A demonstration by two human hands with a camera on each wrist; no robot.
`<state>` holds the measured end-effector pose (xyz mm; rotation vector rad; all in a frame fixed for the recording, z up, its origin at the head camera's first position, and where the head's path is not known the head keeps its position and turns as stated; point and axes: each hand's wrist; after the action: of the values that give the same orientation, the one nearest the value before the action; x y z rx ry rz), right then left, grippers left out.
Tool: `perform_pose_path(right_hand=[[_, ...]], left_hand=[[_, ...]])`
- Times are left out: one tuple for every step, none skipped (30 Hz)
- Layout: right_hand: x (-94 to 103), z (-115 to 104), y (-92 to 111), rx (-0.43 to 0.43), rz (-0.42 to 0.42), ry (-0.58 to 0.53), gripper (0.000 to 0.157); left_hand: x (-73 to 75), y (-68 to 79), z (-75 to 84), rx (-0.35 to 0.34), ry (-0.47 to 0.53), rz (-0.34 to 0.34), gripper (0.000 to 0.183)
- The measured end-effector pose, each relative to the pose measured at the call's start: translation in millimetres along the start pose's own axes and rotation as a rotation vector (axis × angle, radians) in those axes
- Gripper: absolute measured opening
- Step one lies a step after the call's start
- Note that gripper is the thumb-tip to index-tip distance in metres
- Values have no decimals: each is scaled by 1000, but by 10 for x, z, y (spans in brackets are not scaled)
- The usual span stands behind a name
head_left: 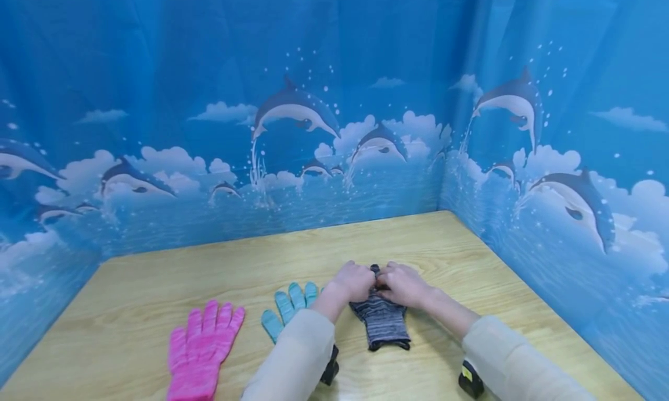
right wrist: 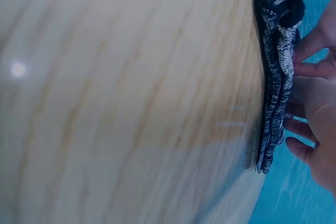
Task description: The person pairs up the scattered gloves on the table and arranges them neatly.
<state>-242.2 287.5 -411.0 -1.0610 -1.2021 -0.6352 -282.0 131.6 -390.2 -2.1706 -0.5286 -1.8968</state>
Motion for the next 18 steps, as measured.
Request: perform_pose_path(right_hand=[[2,0,2,4,1,-1,10],[5,-1,3,6,1,-3,10],[5,-1,5,10,3,-3,10],[5,-3,6,12,1,-2,10],[7,-3,7,12,-2,0,10],[7,-4,8,13,-3,1,11],[6,-4,11,13,-5,3,11],[4,-4,14,10,-9,6,12],[2,-2,17,8,-11,9,13],[2,-1,21,5,-14,9,14],[3,1,25,1,-17,8,14],[2,4,28,2,-15,6,14],[2,8,31,2,-13,4,15],[4,13,35,1,-9,1,15],[8,18,38,4,-4,-3,14],[13,21,40,6,0,-9,14],[18,26,42,10,2,-13,14],[23,30,44,16,6,-14,13]], left_hand=[[3,6,-5,-7,-5,-1,19],[4,13,-11,-15,-14,-1,19],[7,21,-17,-23,-21,-2,20],[7,31,-21,-31,-26,-3,21],[11,42,-25,-38,-27,-5,21],[15,57,-27,-44,-25,-5,21],[19,69,-28,-52,-25,-7,21],[24,82,-28,-56,-23,-10,21],[31,97,-27,-63,-22,-14,20],[37,110,-26,-66,-18,-18,19],[45,125,-26,-70,-18,-22,18],[52,138,-26,-75,-21,-24,17],[63,151,-26,-79,-25,-27,16],[76,164,-28,-79,-25,-26,15],[85,176,-30,-81,-25,-24,15],[94,187,-32,-82,-28,-20,15],[103,197,-33,-84,-32,-16,15],[113,206,-33,-85,-33,-12,15]])
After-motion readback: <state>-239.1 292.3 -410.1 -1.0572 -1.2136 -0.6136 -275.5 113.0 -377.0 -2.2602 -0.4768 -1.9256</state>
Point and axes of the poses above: each hand's wrist, its own y-axis away from the middle knuckle, its own x-axis out of the back of the hand, z = x × y, and after that the axes turned 12 degrees about -x, right-handed
